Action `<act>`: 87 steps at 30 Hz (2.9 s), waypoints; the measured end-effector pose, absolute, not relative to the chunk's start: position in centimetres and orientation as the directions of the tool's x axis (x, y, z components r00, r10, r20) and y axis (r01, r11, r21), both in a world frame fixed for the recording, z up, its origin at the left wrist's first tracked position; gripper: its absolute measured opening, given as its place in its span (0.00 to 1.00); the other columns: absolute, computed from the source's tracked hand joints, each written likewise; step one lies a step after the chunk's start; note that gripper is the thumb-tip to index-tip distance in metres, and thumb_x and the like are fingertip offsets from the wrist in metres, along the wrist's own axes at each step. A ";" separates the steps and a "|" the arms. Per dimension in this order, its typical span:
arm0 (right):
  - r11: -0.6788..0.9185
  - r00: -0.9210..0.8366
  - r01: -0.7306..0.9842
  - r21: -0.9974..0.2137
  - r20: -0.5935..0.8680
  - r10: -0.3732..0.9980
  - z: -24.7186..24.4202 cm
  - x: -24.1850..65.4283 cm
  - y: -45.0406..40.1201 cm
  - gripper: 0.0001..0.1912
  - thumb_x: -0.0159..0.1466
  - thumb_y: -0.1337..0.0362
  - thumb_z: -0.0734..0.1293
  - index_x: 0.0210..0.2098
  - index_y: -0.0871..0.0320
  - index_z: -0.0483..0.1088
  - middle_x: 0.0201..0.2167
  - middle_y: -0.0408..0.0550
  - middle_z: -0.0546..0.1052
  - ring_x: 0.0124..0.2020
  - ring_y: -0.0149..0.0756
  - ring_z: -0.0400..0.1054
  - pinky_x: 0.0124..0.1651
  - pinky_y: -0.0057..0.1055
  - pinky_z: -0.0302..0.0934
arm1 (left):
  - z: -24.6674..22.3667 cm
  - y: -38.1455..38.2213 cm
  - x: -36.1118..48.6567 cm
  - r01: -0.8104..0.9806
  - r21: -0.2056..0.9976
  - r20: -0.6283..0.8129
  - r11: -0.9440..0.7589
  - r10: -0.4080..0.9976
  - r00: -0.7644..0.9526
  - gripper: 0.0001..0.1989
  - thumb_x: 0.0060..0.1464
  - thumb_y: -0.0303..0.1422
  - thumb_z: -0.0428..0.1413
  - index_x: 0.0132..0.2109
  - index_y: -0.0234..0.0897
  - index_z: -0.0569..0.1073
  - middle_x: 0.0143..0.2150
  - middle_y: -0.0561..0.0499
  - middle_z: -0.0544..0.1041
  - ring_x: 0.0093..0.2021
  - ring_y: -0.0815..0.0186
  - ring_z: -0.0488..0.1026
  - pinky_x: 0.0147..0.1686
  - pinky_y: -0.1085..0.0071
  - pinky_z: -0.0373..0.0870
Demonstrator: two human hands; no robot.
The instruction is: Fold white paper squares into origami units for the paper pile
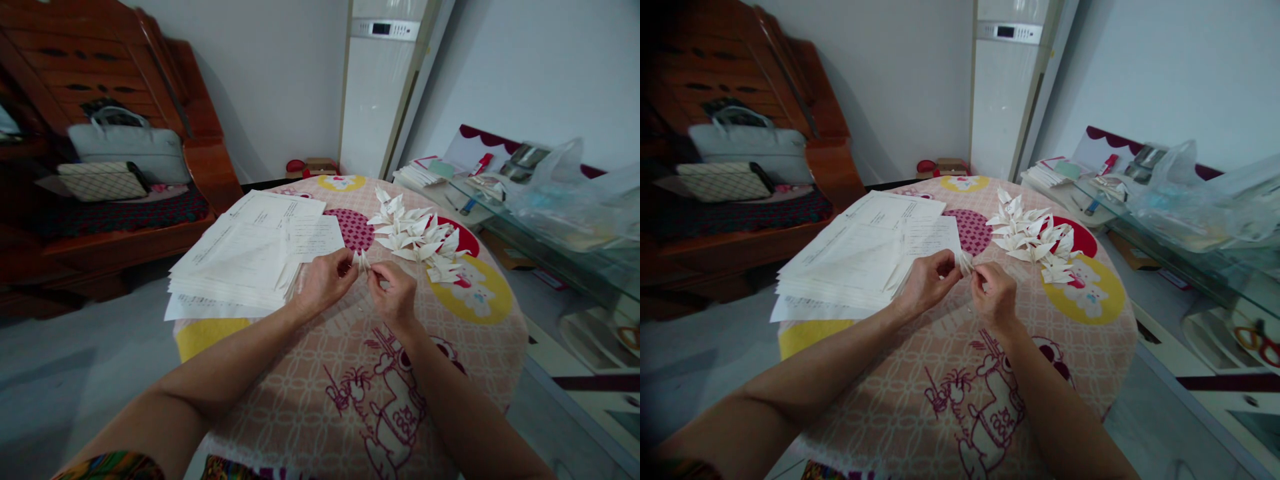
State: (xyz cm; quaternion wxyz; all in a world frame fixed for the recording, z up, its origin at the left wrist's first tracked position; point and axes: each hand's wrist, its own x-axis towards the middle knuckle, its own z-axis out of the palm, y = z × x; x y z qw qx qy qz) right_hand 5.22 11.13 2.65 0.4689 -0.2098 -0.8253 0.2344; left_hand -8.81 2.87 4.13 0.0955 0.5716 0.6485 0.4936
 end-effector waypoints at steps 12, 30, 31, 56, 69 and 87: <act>0.833 -0.471 0.184 -0.521 0.698 0.540 2.7 5.1 11.0 0.08 0.64 0.67 0.62 0.31 0.57 0.71 0.26 0.47 0.74 0.28 0.34 0.68 0.33 0.30 0.61 | 3.8 2.6 -8.6 0.793 0.545 0.622 -0.274 0.766 -0.163 0.06 0.57 0.25 0.52 0.35 0.34 0.74 0.30 0.51 0.74 0.29 0.71 0.70 0.31 0.77 0.64; 0.550 -0.376 0.005 -0.835 0.508 0.775 3.3 5.3 10.7 0.15 0.65 0.60 0.64 0.23 0.58 0.71 0.20 0.42 0.73 0.23 0.31 0.68 0.28 0.27 0.60 | 3.8 3.1 -8.0 0.359 0.915 0.338 -0.185 0.838 -0.429 0.06 0.55 0.32 0.58 0.37 0.33 0.76 0.28 0.50 0.78 0.27 0.69 0.74 0.27 0.78 0.66; 0.544 -0.371 0.005 -0.839 0.504 0.780 3.3 5.3 10.7 0.15 0.65 0.60 0.64 0.23 0.58 0.72 0.20 0.42 0.73 0.23 0.32 0.69 0.29 0.28 0.61 | 3.7 3.2 -8.0 0.334 0.925 0.323 -0.182 0.839 -0.438 0.08 0.56 0.34 0.58 0.38 0.33 0.77 0.29 0.49 0.78 0.28 0.69 0.74 0.27 0.77 0.67; -0.275 -0.535 -0.457 -0.846 0.015 0.845 3.0 4.7 12.3 0.07 0.54 0.64 0.74 0.26 0.61 0.74 0.22 0.46 0.79 0.22 0.33 0.75 0.28 0.29 0.72 | 3.8 4.4 -8.6 -0.590 0.799 -0.152 -0.115 0.911 -0.384 0.04 0.54 0.27 0.61 0.34 0.30 0.78 0.30 0.48 0.81 0.27 0.71 0.77 0.32 0.76 0.76; -0.396 -0.571 -0.486 -0.779 -0.060 0.819 2.1 4.5 12.7 0.05 0.58 0.65 0.71 0.28 0.60 0.75 0.22 0.47 0.80 0.24 0.35 0.75 0.28 0.30 0.72 | 3.8 4.7 -8.7 -0.753 0.654 -0.336 -0.072 0.865 -0.374 0.02 0.56 0.22 0.58 0.35 0.29 0.75 0.31 0.46 0.80 0.27 0.69 0.78 0.33 0.76 0.79; -0.488 -0.576 -0.448 -0.749 -0.176 0.798 2.3 4.4 12.6 0.06 0.58 0.64 0.70 0.26 0.58 0.72 0.18 0.40 0.76 0.16 0.27 0.67 0.18 0.23 0.64 | 3.4 5.0 -8.6 -0.815 0.579 -0.439 -0.011 0.838 -0.323 0.07 0.59 0.19 0.53 0.41 0.30 0.74 0.33 0.46 0.80 0.29 0.69 0.79 0.33 0.78 0.79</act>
